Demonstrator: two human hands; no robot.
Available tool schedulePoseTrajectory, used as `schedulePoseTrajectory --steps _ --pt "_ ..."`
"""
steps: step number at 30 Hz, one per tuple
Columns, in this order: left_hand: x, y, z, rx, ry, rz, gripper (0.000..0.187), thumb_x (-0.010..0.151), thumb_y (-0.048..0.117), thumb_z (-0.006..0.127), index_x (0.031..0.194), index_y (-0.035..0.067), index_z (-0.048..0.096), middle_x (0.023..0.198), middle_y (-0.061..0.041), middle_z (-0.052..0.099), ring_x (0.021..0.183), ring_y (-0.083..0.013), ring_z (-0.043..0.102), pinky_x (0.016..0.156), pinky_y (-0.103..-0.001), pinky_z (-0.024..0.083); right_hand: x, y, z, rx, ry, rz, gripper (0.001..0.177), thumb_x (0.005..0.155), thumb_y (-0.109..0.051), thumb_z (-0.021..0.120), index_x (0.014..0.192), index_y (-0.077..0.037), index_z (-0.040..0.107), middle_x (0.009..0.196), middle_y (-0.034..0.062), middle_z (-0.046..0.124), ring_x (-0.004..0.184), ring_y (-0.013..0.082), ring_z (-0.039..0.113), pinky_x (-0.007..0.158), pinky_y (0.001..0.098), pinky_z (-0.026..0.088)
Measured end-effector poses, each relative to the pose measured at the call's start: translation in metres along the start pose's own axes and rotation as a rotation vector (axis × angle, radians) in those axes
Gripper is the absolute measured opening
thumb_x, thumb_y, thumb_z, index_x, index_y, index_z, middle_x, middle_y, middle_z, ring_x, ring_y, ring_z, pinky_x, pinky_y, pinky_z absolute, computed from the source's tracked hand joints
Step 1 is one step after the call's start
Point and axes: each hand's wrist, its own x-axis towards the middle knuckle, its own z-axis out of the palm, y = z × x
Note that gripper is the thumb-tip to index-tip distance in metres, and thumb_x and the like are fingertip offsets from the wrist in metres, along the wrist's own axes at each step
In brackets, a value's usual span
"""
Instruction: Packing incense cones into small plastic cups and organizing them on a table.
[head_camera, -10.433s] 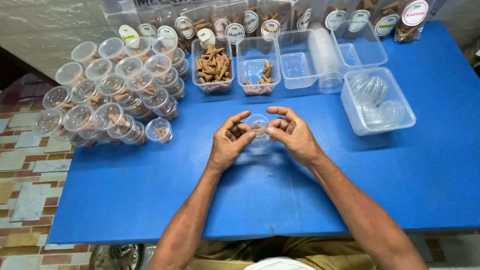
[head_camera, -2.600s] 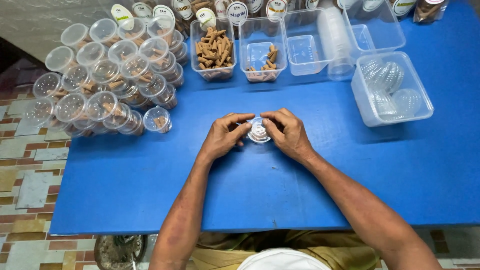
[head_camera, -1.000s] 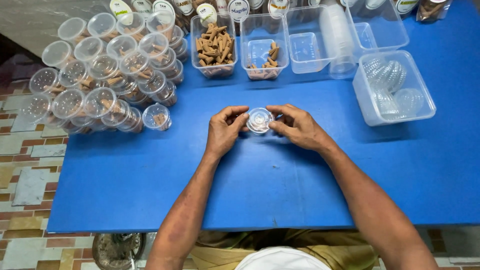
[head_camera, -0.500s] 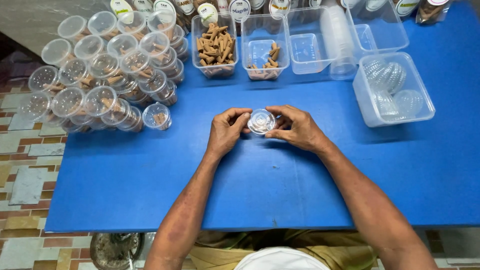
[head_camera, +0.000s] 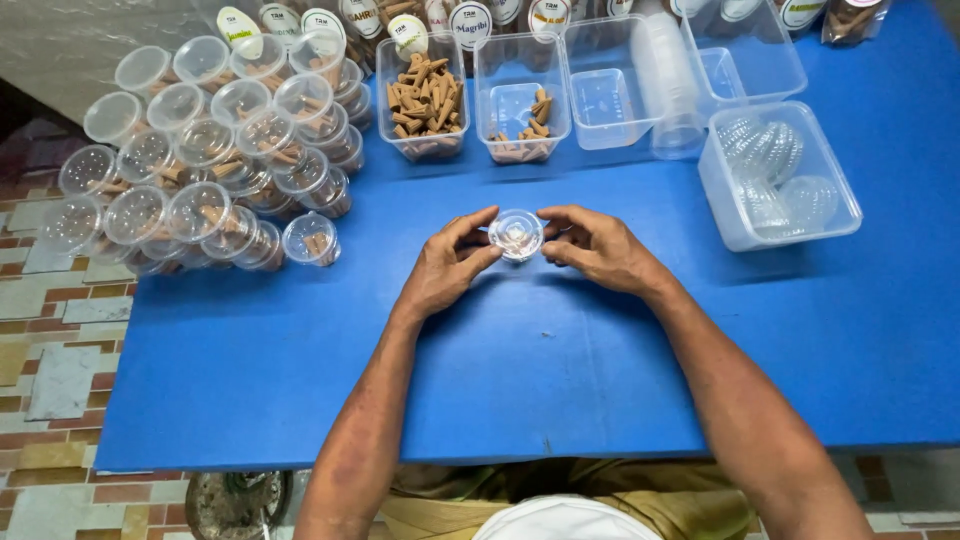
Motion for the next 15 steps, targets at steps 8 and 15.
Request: schedulePoseTrajectory --steps 8,15 --pt "-0.005 0.022 0.007 0.247 0.004 0.151 0.067 0.084 0.019 0.088 0.144 0.011 0.059 0.145 -0.015 0.057 0.13 -0.0369 0.059 0.106 -0.048 0.053 0.003 0.0 -0.003 -0.025 -0.008 -0.019 0.055 0.09 -0.002 0.076 0.143 -0.006 0.06 0.117 0.0215 0.067 0.089 0.0244 0.073 0.077 0.0373 0.065" --pt "-0.005 0.019 0.01 0.321 0.022 0.179 0.061 0.083 0.015 0.088 0.139 0.017 0.064 0.141 -0.009 0.063 0.127 -0.0304 0.064 0.106 -0.042 0.053 0.004 0.004 0.006 -0.13 0.061 -0.035 0.05 0.089 -0.007 0.081 0.137 -0.007 0.067 0.108 0.0209 0.071 0.083 0.0232 0.073 0.068 0.0339 0.064"
